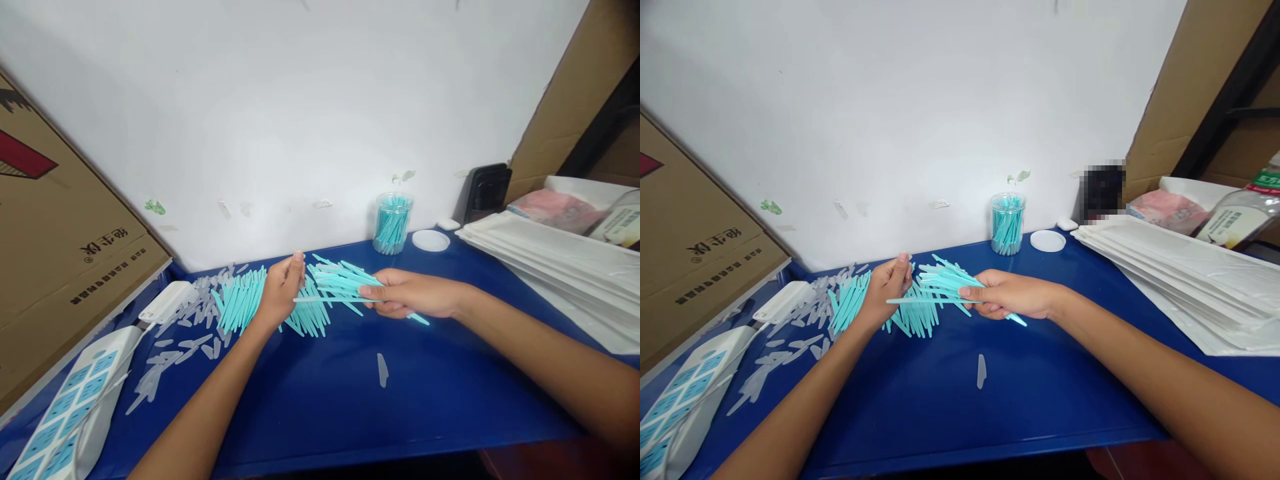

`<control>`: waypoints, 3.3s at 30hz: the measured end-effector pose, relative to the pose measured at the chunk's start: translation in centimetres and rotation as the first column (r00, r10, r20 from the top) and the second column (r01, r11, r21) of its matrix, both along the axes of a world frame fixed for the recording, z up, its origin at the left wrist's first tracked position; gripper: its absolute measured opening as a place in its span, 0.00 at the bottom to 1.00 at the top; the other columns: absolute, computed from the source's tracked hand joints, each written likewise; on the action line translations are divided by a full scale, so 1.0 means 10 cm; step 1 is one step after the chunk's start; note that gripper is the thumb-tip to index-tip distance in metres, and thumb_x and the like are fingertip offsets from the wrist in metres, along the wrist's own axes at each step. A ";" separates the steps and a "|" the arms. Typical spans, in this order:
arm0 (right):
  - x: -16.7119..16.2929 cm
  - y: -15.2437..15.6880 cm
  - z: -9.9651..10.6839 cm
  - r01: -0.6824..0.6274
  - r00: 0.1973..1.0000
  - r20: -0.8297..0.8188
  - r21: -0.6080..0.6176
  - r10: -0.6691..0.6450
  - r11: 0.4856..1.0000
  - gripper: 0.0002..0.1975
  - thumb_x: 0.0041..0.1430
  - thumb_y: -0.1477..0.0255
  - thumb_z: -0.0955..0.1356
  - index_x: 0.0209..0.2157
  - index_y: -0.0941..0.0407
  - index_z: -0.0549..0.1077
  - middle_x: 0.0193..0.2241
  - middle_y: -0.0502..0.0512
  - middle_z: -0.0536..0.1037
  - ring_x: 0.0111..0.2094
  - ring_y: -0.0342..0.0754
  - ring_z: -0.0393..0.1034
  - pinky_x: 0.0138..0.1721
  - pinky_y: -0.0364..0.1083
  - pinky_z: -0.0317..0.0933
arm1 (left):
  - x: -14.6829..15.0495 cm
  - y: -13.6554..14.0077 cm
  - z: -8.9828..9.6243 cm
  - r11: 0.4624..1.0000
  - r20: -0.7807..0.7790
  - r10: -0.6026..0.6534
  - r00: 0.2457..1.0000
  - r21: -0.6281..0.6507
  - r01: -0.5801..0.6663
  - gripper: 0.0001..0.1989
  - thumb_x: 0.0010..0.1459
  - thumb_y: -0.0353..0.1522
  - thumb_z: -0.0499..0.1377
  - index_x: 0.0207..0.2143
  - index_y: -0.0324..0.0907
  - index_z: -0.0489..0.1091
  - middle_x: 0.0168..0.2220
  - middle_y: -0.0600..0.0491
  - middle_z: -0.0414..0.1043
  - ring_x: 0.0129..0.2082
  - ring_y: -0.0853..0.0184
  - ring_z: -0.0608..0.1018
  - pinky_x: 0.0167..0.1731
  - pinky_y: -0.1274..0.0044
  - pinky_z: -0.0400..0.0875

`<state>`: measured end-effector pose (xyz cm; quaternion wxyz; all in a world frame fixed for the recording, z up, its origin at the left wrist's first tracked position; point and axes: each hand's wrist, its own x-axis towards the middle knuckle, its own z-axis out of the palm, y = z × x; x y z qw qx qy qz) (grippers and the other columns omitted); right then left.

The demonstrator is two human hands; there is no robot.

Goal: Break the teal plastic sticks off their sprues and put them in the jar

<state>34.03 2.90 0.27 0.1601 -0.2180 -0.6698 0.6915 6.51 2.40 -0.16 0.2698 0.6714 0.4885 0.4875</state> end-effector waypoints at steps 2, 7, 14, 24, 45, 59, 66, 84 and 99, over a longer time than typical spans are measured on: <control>0.02 0.02 0.00 0.024 1.000 0.000 0.005 -0.024 1.000 0.21 0.70 0.54 0.68 0.32 0.57 0.67 0.20 0.40 0.55 0.19 0.36 0.44 0.20 0.40 0.39 | 0.00 0.01 -0.02 0.991 0.045 -0.092 0.995 -0.098 0.096 0.28 0.69 0.55 0.50 0.25 0.43 0.62 0.19 0.58 0.58 0.18 0.71 0.59 0.19 0.77 0.55; 0.07 0.09 -0.01 0.046 0.999 -0.002 0.015 -0.046 0.999 0.21 0.71 0.54 0.67 0.32 0.58 0.67 0.19 0.39 0.53 0.19 0.36 0.44 0.20 0.40 0.39 | 0.01 -0.02 0.00 0.925 0.162 -0.219 0.962 -0.280 0.257 0.28 0.66 0.58 0.51 0.29 0.44 0.64 0.20 0.61 0.53 0.16 0.73 0.54 0.16 0.78 0.50; 0.09 0.11 -0.03 0.033 0.999 -0.011 0.016 -0.033 0.999 0.21 0.71 0.55 0.67 0.32 0.57 0.66 0.20 0.40 0.54 0.20 0.37 0.44 0.20 0.40 0.40 | 0.03 -0.07 0.06 0.873 0.197 -0.279 0.940 -0.356 0.334 0.23 0.66 0.53 0.55 0.35 0.43 0.69 0.21 0.61 0.53 0.17 0.74 0.55 0.16 0.80 0.48; 0.13 0.15 -0.03 0.022 1.000 -0.002 0.016 -0.022 1.000 0.20 0.71 0.55 0.67 0.33 0.58 0.66 0.19 0.40 0.55 0.19 0.36 0.44 0.20 0.40 0.39 | 0.04 -0.09 0.06 0.866 0.187 -0.291 0.938 -0.366 0.341 0.20 0.67 0.51 0.58 0.39 0.42 0.68 0.23 0.62 0.53 0.17 0.77 0.55 0.16 0.83 0.48; 0.14 0.15 -0.05 -0.117 0.992 0.026 -0.130 0.121 0.985 0.21 0.72 0.57 0.67 0.29 0.59 0.67 0.16 0.38 0.53 0.17 0.35 0.42 0.18 0.39 0.36 | 0.08 -0.06 0.01 0.954 0.260 -0.206 0.943 -0.160 0.253 0.23 0.67 0.51 0.57 0.47 0.40 0.70 0.24 0.62 0.50 0.19 0.75 0.53 0.19 0.80 0.48; 0.14 0.14 -0.04 -0.142 0.989 0.020 -0.163 0.148 0.976 0.21 0.72 0.58 0.67 0.30 0.58 0.66 0.16 0.38 0.54 0.17 0.34 0.42 0.18 0.38 0.36 | 0.13 -0.14 0.04 0.984 0.138 -0.151 0.979 -0.069 0.161 0.21 0.69 0.49 0.56 0.47 0.42 0.71 0.24 0.61 0.53 0.21 0.74 0.56 0.21 0.80 0.53; 0.15 0.13 -0.01 -0.103 0.990 0.091 -0.051 0.107 0.993 0.22 0.69 0.55 0.69 0.29 0.58 0.65 0.17 0.39 0.55 0.18 0.35 0.45 0.19 0.39 0.40 | 0.11 -0.11 0.02 0.848 0.320 -0.148 0.936 -0.446 0.287 0.24 0.65 0.53 0.58 0.45 0.42 0.69 0.22 0.64 0.49 0.16 0.77 0.48 0.16 0.82 0.43; 0.16 0.10 0.04 -0.114 0.988 0.099 -0.039 0.117 0.993 0.22 0.70 0.55 0.68 0.30 0.57 0.65 0.17 0.39 0.56 0.18 0.35 0.45 0.19 0.38 0.40 | 0.11 -0.15 0.05 0.830 0.356 -0.143 0.924 -0.466 0.308 0.24 0.62 0.54 0.61 0.45 0.42 0.69 0.22 0.64 0.50 0.16 0.78 0.49 0.15 0.82 0.43; 0.19 0.12 0.04 -0.119 0.992 0.031 -0.164 0.126 0.979 0.20 0.70 0.58 0.69 0.31 0.59 0.68 0.16 0.38 0.53 0.17 0.34 0.41 0.17 0.37 0.37 | 0.18 -0.17 0.06 0.986 0.262 -0.102 0.960 -0.099 0.132 0.20 0.67 0.49 0.58 0.44 0.41 0.72 0.23 0.61 0.53 0.19 0.74 0.55 0.19 0.80 0.50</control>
